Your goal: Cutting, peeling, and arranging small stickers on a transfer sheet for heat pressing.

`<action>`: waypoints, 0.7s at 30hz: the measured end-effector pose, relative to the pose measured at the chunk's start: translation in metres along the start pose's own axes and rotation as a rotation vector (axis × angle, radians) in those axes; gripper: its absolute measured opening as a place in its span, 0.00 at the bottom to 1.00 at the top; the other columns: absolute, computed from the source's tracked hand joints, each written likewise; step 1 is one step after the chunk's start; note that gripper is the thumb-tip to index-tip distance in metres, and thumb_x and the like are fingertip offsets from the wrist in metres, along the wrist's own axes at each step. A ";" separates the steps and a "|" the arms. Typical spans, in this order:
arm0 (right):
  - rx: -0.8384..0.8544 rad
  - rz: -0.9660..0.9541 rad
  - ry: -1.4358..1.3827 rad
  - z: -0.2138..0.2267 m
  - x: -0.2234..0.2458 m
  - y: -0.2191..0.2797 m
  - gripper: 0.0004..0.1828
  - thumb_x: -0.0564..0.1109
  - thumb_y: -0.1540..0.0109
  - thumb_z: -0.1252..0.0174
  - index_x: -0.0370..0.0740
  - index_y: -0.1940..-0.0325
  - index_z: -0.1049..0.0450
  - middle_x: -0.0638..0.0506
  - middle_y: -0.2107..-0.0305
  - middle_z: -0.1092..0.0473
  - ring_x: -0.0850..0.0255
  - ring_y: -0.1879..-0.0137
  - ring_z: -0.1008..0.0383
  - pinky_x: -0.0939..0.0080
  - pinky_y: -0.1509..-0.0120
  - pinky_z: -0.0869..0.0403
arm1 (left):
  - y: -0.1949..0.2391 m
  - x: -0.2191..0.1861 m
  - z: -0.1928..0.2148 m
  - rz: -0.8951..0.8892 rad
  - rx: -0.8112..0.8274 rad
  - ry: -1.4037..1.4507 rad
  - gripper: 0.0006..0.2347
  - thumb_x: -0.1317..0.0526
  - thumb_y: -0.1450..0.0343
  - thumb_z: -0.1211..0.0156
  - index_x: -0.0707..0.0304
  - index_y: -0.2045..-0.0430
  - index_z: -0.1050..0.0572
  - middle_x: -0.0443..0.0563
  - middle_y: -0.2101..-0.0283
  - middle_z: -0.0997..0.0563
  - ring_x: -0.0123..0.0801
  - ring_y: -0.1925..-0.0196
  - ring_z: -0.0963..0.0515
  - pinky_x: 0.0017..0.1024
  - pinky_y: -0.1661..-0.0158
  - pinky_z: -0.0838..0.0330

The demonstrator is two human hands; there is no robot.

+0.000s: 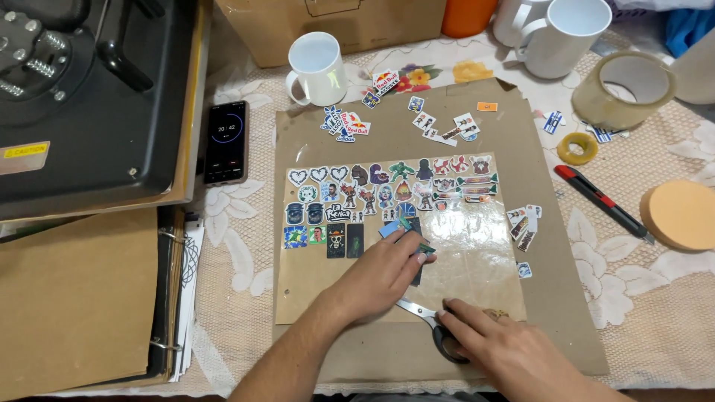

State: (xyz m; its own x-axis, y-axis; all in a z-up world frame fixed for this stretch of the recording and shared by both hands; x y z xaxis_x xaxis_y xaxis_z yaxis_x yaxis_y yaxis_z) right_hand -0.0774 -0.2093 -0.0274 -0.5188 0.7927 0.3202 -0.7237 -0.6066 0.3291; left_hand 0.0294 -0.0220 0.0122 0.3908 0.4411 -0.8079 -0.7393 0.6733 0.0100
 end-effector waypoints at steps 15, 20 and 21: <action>0.034 -0.071 0.191 -0.029 -0.043 0.032 0.25 0.51 0.44 0.43 0.65 0.44 0.38 0.64 0.47 0.42 0.55 0.78 0.21 0.48 0.82 0.22 | 0.001 0.017 0.006 0.164 -0.486 0.642 0.08 0.67 0.30 0.39 0.64 0.60 0.17 0.54 0.53 0.15 0.33 0.48 0.17 0.26 0.50 0.22; -0.408 -0.150 -0.565 0.048 -0.065 0.035 0.22 0.58 0.56 0.23 0.60 0.61 0.19 0.70 0.63 0.22 0.77 0.63 0.21 0.76 0.57 0.24 | 0.001 0.011 0.011 0.278 -0.625 1.063 0.04 0.68 0.33 0.32 0.71 0.69 0.17 0.49 0.79 0.23 0.25 0.75 0.26 0.20 0.70 0.30; -0.674 -0.113 -0.654 0.067 -0.063 0.037 0.24 0.59 0.65 0.15 0.49 0.73 0.17 0.61 0.79 0.23 0.73 0.76 0.26 0.75 0.69 0.24 | -0.001 0.000 0.011 0.323 -0.587 1.135 0.05 0.68 0.34 0.32 0.73 0.70 0.17 0.52 0.80 0.22 0.27 0.78 0.26 0.21 0.75 0.27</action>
State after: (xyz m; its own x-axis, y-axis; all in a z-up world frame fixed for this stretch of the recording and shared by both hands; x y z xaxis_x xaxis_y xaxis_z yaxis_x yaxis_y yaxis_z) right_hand -0.0410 -0.2854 0.0238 -0.2199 0.5292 0.8195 -0.9705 -0.2035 -0.1290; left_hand 0.0361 -0.0156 0.0189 -0.3090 -0.4010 -0.8624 -0.9508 0.1497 0.2711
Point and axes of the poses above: each hand's wrist, its own y-axis away from the middle knuckle, its own z-axis out of the back of the hand, x = y × z, the point moved 4 cm from there along -y, towards the middle knuckle
